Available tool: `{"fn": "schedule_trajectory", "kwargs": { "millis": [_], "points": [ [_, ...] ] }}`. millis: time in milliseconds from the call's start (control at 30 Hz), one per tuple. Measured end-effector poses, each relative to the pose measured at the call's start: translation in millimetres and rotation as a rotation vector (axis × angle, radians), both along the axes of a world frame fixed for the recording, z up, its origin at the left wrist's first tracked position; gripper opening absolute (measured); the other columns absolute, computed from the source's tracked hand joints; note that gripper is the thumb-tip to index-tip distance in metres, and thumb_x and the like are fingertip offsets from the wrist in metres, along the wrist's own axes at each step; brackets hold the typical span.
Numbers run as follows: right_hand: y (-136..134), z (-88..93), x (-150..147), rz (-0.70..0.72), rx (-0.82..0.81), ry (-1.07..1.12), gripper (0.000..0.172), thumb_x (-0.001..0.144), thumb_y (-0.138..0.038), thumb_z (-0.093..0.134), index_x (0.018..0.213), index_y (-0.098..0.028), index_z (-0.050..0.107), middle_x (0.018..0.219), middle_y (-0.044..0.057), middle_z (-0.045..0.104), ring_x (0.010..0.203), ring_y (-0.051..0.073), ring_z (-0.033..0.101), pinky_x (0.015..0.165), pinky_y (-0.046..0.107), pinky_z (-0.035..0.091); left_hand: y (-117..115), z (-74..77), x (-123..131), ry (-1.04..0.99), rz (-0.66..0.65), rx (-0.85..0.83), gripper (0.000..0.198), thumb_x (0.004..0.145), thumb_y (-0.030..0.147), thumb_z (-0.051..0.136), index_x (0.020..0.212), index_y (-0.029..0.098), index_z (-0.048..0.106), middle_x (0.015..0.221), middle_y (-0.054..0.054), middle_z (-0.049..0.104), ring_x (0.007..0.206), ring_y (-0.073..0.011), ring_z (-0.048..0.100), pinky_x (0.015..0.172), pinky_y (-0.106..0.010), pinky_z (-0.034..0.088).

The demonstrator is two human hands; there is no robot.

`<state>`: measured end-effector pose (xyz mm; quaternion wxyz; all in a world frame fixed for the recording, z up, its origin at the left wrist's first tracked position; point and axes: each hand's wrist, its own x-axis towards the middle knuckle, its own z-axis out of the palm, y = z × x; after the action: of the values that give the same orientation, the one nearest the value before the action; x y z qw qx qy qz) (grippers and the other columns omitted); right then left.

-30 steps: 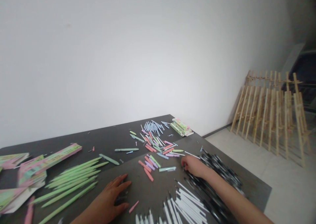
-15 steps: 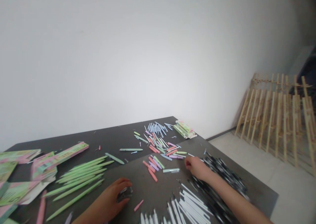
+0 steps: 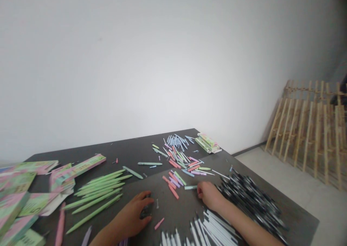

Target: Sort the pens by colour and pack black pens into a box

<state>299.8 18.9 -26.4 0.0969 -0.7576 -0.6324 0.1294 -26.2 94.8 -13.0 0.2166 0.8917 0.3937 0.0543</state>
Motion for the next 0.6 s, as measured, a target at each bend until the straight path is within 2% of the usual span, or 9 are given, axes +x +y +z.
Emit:
{"fn": "schedule_trajectory", "kwargs": {
  "millis": [100,167,333,467,600],
  "points": [
    [2,6.0,-5,0.005,-0.034,-0.004,0.017,0.067,-0.009,0.056,0.075,-0.018,0.069,0.084,0.007,0.069,0.083,0.018,0.061,0.067,0.024,0.034,-5,-4.0,-3,-0.014,0.006,-0.006,0.046,0.072,0.029,0.055,0.117,0.023,0.059,0.14,-0.009,0.045,0.126,-0.023,0.044,0.107,-0.037,0.033],
    [4,13.8,-19,0.025,0.001,0.0,0.021,0.069,-0.008,0.052,0.077,-0.018,0.068,0.086,0.007,0.069,0.083,0.018,0.061,0.066,0.024,0.034,-10,-4.7,-4,0.003,0.014,-0.025,0.046,0.073,0.028,0.053,0.118,0.022,0.058,0.141,-0.009,0.044,0.127,-0.0228,0.042,0.108,-0.037,0.032],
    [32,30.1,-87,0.187,0.165,0.135,0.017,0.073,-0.011,0.051,0.079,-0.019,0.066,0.085,0.005,0.068,0.083,0.016,0.06,0.067,0.022,0.034,-24,-1.7,-5,0.029,0.052,-0.07,0.051,0.073,0.028,0.053,0.123,0.022,0.054,0.142,-0.009,0.041,0.129,-0.0227,0.039,0.109,-0.038,0.03],
    [69,28.0,-138,0.268,0.126,0.189,0.019,0.073,-0.012,0.053,0.082,-0.019,0.068,0.081,0.004,0.069,0.078,0.016,0.061,0.063,0.022,0.034,-24,-1.1,-9,-0.003,0.049,-0.078,0.053,0.071,0.024,0.053,0.124,0.024,0.053,0.141,-0.006,0.043,0.128,-0.0222,0.041,0.109,-0.036,0.03],
    [92,14.5,-162,0.348,0.124,0.168,0.021,0.072,-0.011,0.053,0.082,-0.019,0.069,0.088,0.006,0.069,0.083,0.017,0.061,0.067,0.023,0.035,-20,-1.2,-18,-0.065,0.03,-0.074,0.051,0.072,0.023,0.054,0.122,0.029,0.053,0.137,-0.002,0.048,0.124,-0.0215,0.045,0.108,-0.035,0.032]
  ]
}}
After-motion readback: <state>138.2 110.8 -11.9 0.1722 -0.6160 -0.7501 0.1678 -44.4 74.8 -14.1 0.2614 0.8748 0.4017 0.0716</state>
